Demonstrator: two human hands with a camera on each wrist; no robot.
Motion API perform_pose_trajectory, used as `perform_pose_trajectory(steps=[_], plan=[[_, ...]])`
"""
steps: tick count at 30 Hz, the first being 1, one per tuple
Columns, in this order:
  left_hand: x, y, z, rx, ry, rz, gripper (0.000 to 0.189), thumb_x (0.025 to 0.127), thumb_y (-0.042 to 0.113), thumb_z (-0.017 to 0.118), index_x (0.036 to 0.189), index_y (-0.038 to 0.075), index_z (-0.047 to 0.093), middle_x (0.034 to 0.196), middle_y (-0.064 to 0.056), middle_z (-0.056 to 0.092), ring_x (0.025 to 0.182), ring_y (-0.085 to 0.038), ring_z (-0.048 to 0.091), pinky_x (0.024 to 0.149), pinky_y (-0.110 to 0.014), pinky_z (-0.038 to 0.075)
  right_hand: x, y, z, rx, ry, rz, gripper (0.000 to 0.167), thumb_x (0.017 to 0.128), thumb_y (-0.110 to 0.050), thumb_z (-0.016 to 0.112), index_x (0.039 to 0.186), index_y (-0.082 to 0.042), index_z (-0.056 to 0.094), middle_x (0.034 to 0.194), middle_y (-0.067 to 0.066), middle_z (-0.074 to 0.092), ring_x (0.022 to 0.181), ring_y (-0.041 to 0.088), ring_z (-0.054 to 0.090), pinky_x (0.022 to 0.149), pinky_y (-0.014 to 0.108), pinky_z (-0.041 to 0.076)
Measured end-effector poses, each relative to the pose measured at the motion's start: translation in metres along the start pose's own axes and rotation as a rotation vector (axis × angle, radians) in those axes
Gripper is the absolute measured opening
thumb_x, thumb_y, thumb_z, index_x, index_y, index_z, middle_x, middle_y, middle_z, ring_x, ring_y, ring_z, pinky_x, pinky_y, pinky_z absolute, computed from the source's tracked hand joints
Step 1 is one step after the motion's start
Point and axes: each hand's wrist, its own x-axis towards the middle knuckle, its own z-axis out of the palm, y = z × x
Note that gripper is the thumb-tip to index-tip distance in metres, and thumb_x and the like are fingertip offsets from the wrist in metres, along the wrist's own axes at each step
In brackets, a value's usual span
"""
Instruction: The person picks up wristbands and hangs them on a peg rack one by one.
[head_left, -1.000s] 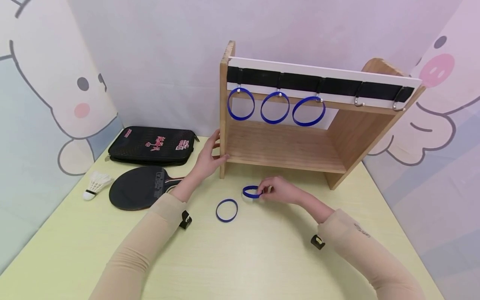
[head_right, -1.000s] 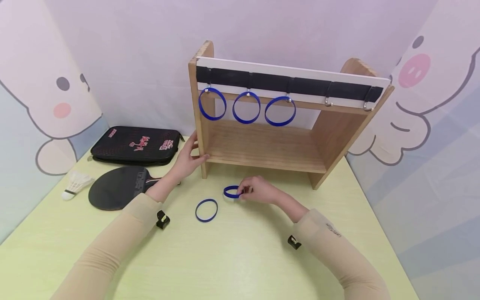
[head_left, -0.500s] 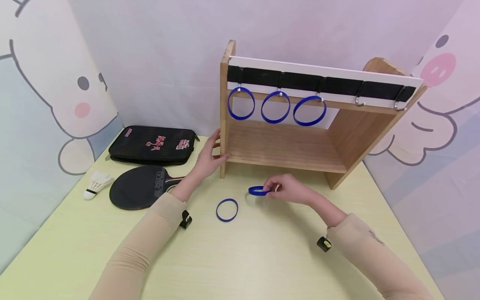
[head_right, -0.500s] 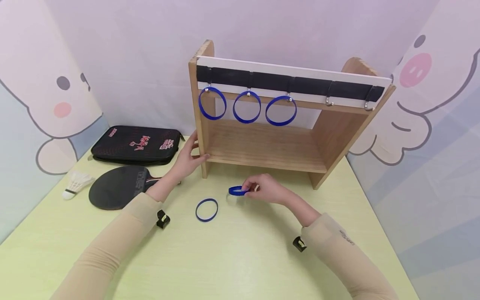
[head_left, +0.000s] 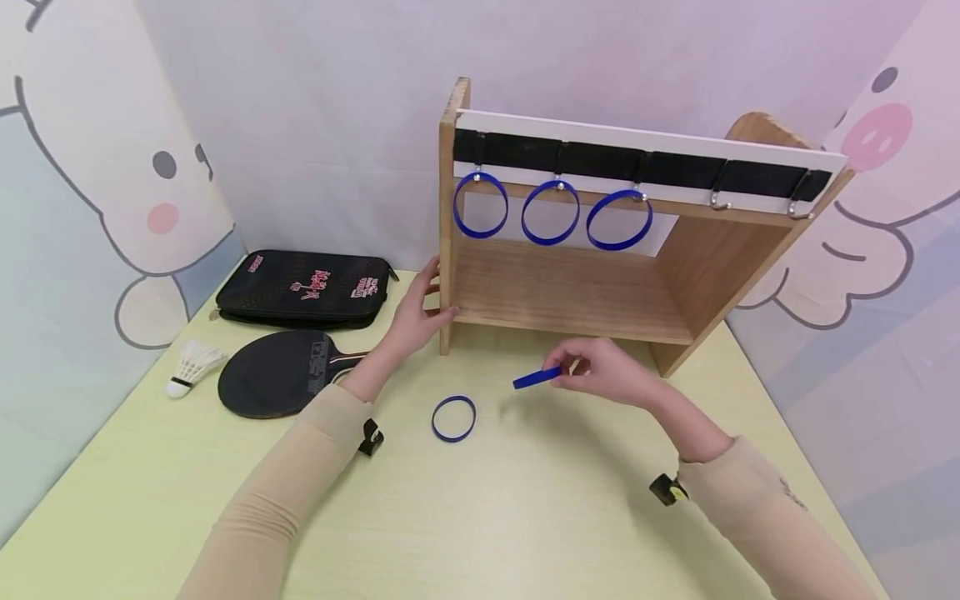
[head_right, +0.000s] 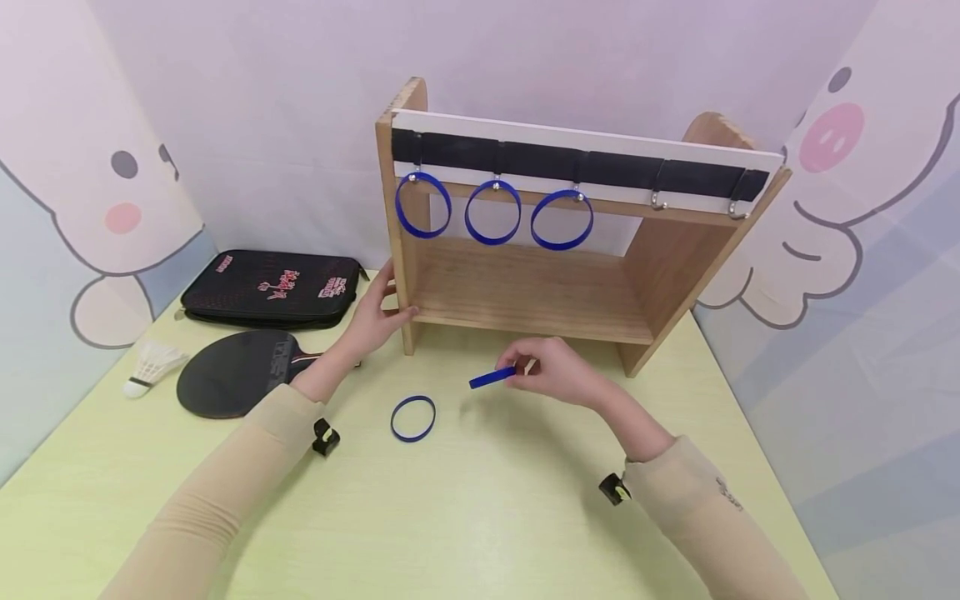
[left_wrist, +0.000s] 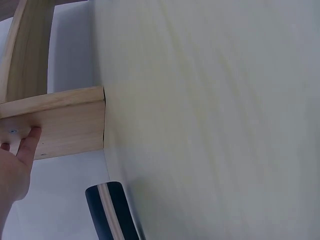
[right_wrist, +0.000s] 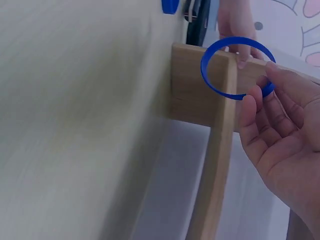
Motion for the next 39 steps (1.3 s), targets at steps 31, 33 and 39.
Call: perform_pose_trajectory(steps=[31,33,39], plan=[[0.001,-0.002,0.000,0.018,-0.001,0.017,0.087,0.086,0.009,0.066,0.152,0.026,0.013,0.149,-0.013,0.029,0.126,-0.034,0.044,0.089,-0.044,0.054,-0.057,-0.053,-0.083,-0.120,0.425,-0.307,0.032,0.072,0.014,0.073,0.099,-0.002,0.068,0.083,-0.001,0.066,0.070,0.002,0.058,0.059,0.010,0.051],[0.001,-0.002,0.000,0.017,0.002,0.021,0.087,0.086,0.008,0.066,0.152,0.026,0.014,0.149,-0.013,0.029,0.126,-0.034,0.044,0.089,-0.044,0.054,-0.059,-0.055,-0.088,-0.124,0.473,-0.312,0.029,0.072,0.014,0.073,0.098,0.002,0.068,0.084,-0.001,0.066,0.071,0.001,0.058,0.061,0.008,0.051],[0.000,-0.003,0.000,0.012,0.006,0.023,0.086,0.086,0.008,0.066,0.152,0.026,0.014,0.149,-0.013,0.029,0.126,-0.034,0.044,0.089,-0.044,0.054,-0.068,-0.061,-0.102,-0.160,0.572,-0.284,0.024,0.073,0.016,0.071,0.095,0.009,0.067,0.089,-0.012,0.066,0.071,-0.001,0.060,0.064,0.006,0.050]])
